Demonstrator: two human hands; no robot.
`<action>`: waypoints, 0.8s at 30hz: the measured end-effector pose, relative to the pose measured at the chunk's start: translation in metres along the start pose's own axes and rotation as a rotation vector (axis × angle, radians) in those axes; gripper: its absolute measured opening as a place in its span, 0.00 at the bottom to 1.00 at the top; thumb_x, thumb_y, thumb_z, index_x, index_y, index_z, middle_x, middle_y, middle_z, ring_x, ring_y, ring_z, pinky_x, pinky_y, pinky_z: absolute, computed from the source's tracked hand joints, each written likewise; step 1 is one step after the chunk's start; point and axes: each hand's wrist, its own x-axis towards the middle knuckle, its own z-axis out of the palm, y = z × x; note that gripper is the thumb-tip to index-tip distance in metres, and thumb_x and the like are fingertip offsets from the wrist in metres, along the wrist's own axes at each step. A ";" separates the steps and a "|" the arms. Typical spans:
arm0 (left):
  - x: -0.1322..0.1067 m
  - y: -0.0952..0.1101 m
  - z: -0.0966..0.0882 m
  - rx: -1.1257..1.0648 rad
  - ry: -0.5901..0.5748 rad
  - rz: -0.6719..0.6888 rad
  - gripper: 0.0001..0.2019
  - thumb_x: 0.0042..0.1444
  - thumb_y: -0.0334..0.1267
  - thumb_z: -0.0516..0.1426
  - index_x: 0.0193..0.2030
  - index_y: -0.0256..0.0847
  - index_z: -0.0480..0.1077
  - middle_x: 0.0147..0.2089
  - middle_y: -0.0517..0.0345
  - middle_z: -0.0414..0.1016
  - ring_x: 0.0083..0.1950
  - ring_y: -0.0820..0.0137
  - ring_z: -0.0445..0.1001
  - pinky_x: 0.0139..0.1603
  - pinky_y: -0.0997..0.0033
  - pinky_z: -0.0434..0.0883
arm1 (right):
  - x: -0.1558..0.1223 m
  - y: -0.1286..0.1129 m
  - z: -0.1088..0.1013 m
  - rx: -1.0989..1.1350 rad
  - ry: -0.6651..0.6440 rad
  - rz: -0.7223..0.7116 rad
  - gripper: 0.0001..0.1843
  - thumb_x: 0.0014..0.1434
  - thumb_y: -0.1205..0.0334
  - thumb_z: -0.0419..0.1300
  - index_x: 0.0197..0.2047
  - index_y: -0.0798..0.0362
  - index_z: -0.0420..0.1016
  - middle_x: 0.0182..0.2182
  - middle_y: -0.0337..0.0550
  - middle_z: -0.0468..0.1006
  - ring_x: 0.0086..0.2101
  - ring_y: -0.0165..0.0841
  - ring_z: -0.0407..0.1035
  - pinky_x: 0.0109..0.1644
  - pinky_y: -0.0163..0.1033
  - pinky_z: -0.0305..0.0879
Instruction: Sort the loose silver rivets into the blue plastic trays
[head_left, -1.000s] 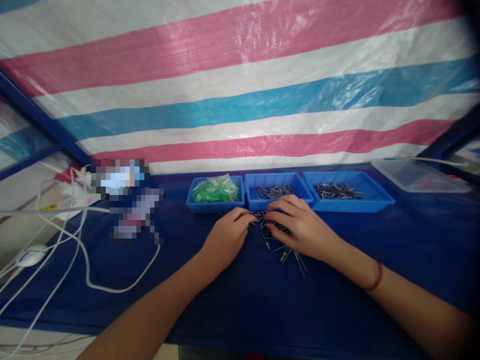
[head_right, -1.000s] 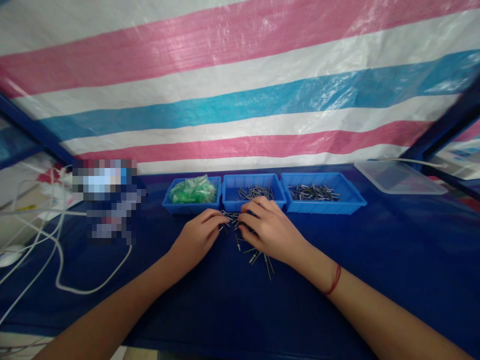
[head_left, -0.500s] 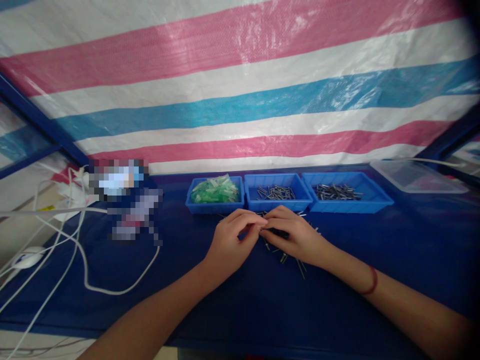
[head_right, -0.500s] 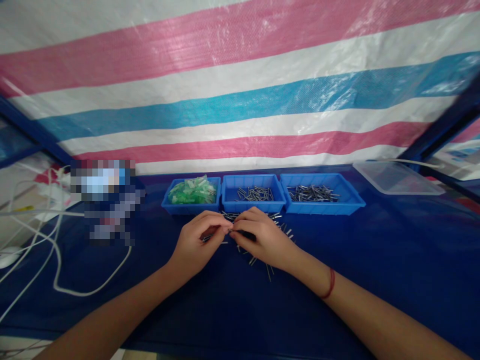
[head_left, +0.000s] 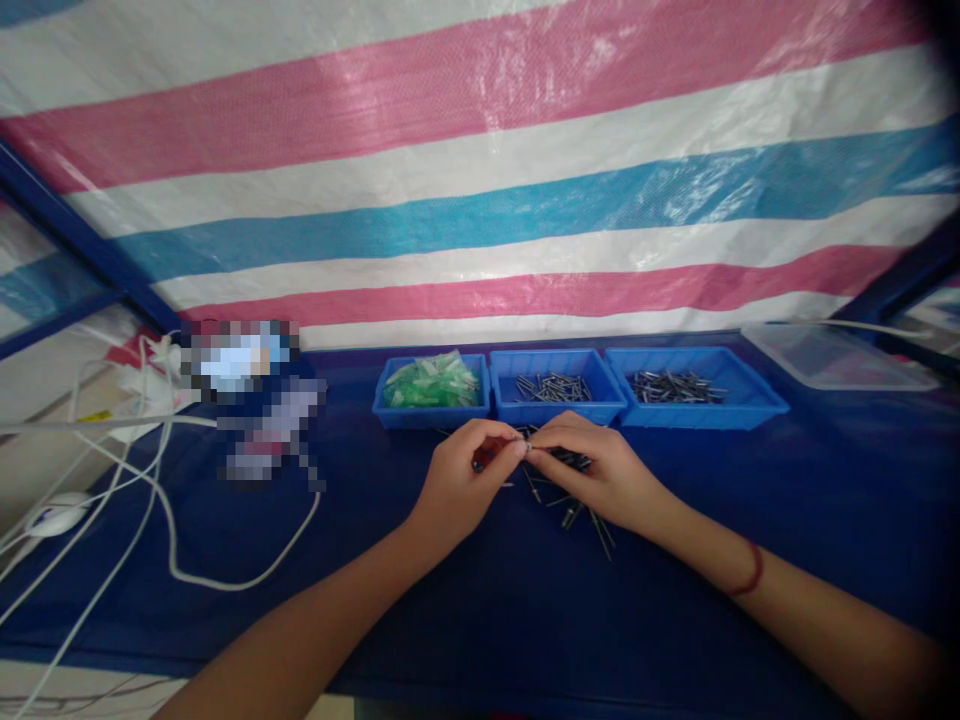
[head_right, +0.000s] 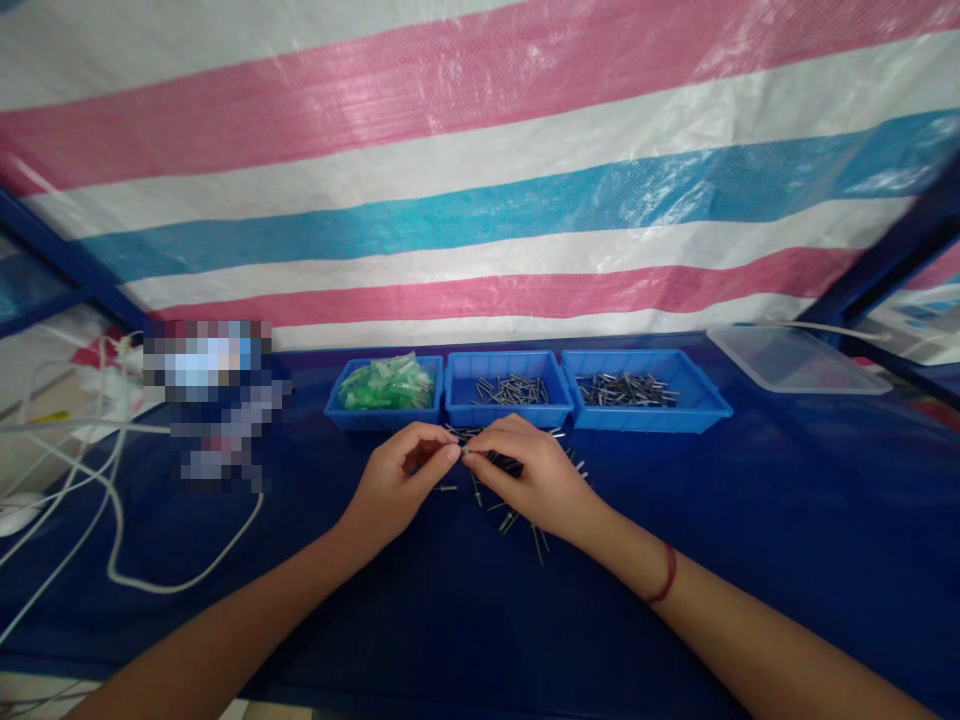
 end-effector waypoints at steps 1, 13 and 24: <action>0.000 0.000 0.000 -0.002 -0.003 -0.004 0.07 0.58 0.39 0.57 0.39 0.38 0.71 0.36 0.57 0.74 0.35 0.73 0.72 0.35 0.75 0.69 | 0.000 0.000 0.000 0.005 -0.001 0.001 0.06 0.61 0.63 0.57 0.39 0.50 0.76 0.33 0.42 0.77 0.36 0.33 0.69 0.41 0.41 0.65; -0.001 0.005 -0.003 0.078 -0.001 0.101 0.06 0.59 0.38 0.57 0.38 0.38 0.72 0.37 0.58 0.74 0.33 0.75 0.71 0.33 0.77 0.67 | 0.000 -0.004 0.001 0.116 -0.058 0.017 0.08 0.61 0.64 0.56 0.37 0.50 0.77 0.36 0.44 0.77 0.38 0.34 0.70 0.42 0.41 0.66; 0.000 0.007 -0.005 0.161 0.019 0.189 0.06 0.60 0.35 0.55 0.41 0.39 0.72 0.39 0.57 0.75 0.35 0.74 0.71 0.37 0.76 0.67 | 0.000 -0.001 0.000 0.167 0.108 0.072 0.02 0.57 0.63 0.61 0.35 0.50 0.74 0.34 0.43 0.73 0.33 0.32 0.68 0.36 0.39 0.65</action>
